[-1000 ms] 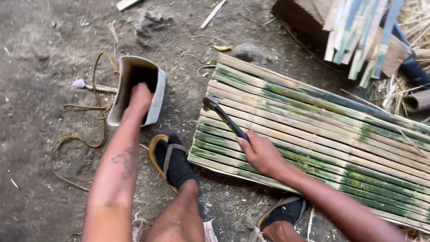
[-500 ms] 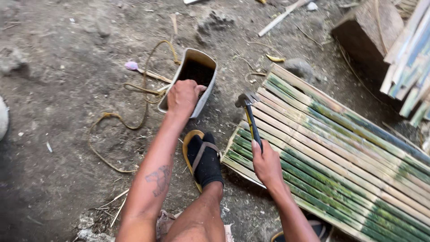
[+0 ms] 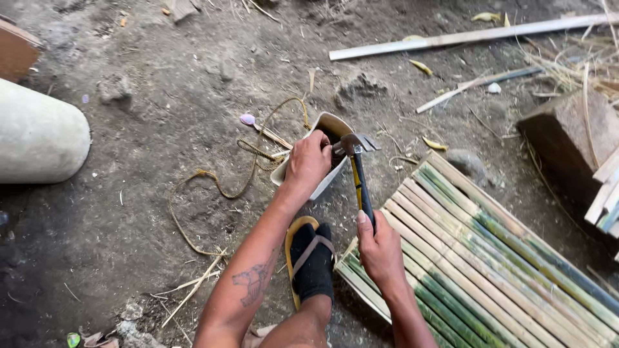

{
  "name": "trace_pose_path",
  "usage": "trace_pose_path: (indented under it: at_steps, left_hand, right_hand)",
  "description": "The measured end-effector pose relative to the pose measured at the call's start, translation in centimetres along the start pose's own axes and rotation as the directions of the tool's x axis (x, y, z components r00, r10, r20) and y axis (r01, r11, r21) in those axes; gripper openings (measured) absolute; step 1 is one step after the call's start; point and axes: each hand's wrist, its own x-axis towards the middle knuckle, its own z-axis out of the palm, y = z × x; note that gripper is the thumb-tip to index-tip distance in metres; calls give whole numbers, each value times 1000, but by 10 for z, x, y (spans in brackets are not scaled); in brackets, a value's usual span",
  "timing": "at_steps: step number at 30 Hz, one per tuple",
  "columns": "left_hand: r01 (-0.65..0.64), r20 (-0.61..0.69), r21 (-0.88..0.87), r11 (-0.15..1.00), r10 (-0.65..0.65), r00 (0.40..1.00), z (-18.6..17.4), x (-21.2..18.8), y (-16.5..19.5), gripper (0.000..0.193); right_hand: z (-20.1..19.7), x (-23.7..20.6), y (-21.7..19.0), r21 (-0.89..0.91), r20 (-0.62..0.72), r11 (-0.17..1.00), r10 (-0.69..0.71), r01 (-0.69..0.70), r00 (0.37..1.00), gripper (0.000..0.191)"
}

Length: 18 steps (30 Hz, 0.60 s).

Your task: The person sits on the ground and uses a hammer to drive nails into a bamboo mat. They repeatedly pick up nails from a nearby container and hammer them into the bamboo slats to secure the mat.

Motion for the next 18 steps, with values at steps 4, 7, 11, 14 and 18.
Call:
trace_pose_path:
  at_steps: [4, 7, 11, 14, 18]
  left_hand:
    - [-82, -144, -142, 987, 61, 988, -11, 2, -9, 15]
    - [-86, -172, -239, 967, 45, 984, -15, 4, -22, 18]
    - [-30, -139, -412, 911, -30, 990, -18, 8, -37, 18]
    - [39, -100, -437, 899, -91, 991, -18, 12, -48, 17]
    - [-22, -208, -436, 900, -77, 975, -19, 15, -58, 18]
  right_hand:
    - [0, 9, -16, -66, -3, 993, -98, 97, 995, 35]
    - [2, 13, -31, -68, 21, 996, -49, 51, 999, 37]
    - [11, 11, -49, -76, 43, 997, -12, 16, 999, 37]
    - [22, 12, -58, -59, 30, 998, -33, 35, 999, 34]
    - [33, 17, -63, -101, 36, 990, -98, 101, 995, 38]
